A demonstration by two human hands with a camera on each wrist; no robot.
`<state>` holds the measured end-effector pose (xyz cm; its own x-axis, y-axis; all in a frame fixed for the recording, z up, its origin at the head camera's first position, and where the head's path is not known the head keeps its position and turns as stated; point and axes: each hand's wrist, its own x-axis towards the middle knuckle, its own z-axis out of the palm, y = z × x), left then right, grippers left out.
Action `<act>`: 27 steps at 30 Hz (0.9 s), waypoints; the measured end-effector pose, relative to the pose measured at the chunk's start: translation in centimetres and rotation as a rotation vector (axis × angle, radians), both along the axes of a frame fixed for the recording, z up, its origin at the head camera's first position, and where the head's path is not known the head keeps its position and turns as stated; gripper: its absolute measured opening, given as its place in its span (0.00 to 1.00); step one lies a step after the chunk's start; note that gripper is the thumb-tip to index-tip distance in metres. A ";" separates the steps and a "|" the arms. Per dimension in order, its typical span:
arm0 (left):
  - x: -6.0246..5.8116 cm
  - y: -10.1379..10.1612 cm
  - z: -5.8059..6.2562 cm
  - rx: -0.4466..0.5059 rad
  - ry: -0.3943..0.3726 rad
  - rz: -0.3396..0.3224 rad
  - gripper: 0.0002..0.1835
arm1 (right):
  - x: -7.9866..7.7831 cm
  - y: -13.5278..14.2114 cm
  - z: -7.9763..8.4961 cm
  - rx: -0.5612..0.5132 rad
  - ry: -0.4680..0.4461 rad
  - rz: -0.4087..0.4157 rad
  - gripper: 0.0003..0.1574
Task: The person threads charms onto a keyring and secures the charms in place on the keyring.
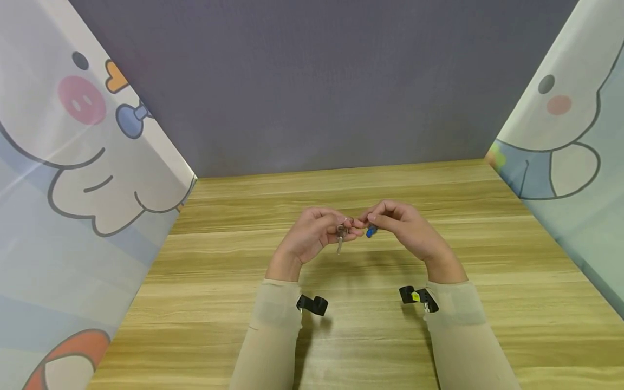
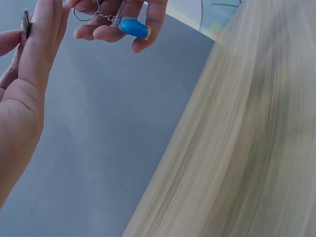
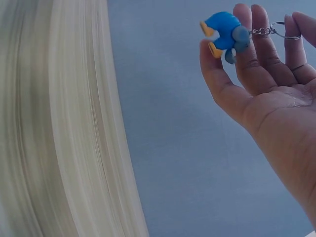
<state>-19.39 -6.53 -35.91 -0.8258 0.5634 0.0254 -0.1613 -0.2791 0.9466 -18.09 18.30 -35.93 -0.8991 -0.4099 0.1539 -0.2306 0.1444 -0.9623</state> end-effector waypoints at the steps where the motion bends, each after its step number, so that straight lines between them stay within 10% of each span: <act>1: 0.0 0.0 0.0 -0.004 0.004 0.000 0.17 | 0.0 0.0 0.0 0.003 0.003 -0.002 0.15; 13: -0.2 0.0 -0.2 0.004 -0.032 0.061 0.11 | -0.1 0.1 -0.2 -0.001 0.022 0.018 0.15; 19: -0.6 -0.5 -0.4 -0.346 0.133 0.079 0.12 | 0.0 0.4 -0.2 0.020 0.003 -0.009 0.18; 23: -0.6 -1.5 -0.2 -0.662 0.315 -0.042 0.10 | 0.1 0.5 -0.2 0.025 -0.018 -0.018 0.18; 27: 0.3 -2.4 -0.2 -0.876 0.431 -0.339 0.09 | 0.0 0.6 -0.3 0.025 -0.021 -0.018 0.17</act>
<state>-19.07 -8.93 -36.07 -0.6385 0.7280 -0.2496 0.2980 0.5329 0.7920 -18.10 18.87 -36.25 -0.9093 -0.3970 0.1250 -0.2077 0.1728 -0.9628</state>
